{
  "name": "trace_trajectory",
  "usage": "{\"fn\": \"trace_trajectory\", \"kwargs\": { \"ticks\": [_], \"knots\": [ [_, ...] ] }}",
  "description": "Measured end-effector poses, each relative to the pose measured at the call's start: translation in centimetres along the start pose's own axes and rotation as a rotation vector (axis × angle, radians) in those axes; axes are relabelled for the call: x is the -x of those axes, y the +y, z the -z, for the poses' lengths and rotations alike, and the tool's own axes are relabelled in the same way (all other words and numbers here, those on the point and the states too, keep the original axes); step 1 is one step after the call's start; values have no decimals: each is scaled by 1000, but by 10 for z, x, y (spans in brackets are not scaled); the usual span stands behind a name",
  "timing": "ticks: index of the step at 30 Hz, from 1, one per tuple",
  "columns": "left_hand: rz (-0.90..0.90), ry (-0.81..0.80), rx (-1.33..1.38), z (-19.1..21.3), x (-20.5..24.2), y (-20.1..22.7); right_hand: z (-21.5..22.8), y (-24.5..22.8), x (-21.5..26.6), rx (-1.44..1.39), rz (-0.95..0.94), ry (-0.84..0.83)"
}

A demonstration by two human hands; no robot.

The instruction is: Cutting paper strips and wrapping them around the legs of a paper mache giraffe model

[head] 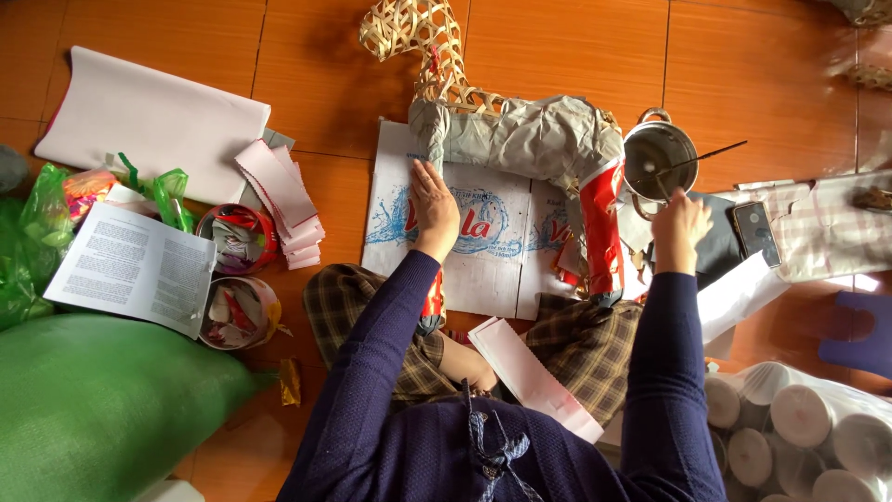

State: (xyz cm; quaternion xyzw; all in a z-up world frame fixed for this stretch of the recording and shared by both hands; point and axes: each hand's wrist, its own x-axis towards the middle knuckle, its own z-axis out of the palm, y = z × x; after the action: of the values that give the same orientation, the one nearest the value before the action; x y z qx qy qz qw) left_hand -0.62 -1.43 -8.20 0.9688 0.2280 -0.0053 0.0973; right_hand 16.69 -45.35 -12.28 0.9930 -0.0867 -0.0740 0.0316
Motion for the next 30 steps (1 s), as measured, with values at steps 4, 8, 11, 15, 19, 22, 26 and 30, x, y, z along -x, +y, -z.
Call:
{"fn": "trace_trajectory", "kwargs": {
  "ticks": [4, 8, 11, 15, 19, 22, 26, 30],
  "knots": [
    [-62, -36, 22, 7, -5, -6, 24, -87, 80, 69, 277, 505],
    [-94, 14, 319, 21, -35, -34, 100, -201, 228, -199, 734, 0],
    [108, -80, 820, -28, -64, -80, 84, -243, 298, -1315, 472, -884],
    [499, -617, 1801, 56, -30, -60, 143, -290, 365, -1943, -448, -1429],
    [477, -866, 2000, -10, -44, -61, 5, -297, 373, -2138, -501, -1337],
    [519, -788, 1953, -31, -48, -60, 0, -301, 365, -2131, -429, -1251],
    [474, -609, 1751, -45, -49, -53, 44, -302, 363, -1981, -369, -1133],
    [437, -323, 1125, -38, -55, -40, 63, -308, 359, -1895, -311, -1058]
  ]
}}
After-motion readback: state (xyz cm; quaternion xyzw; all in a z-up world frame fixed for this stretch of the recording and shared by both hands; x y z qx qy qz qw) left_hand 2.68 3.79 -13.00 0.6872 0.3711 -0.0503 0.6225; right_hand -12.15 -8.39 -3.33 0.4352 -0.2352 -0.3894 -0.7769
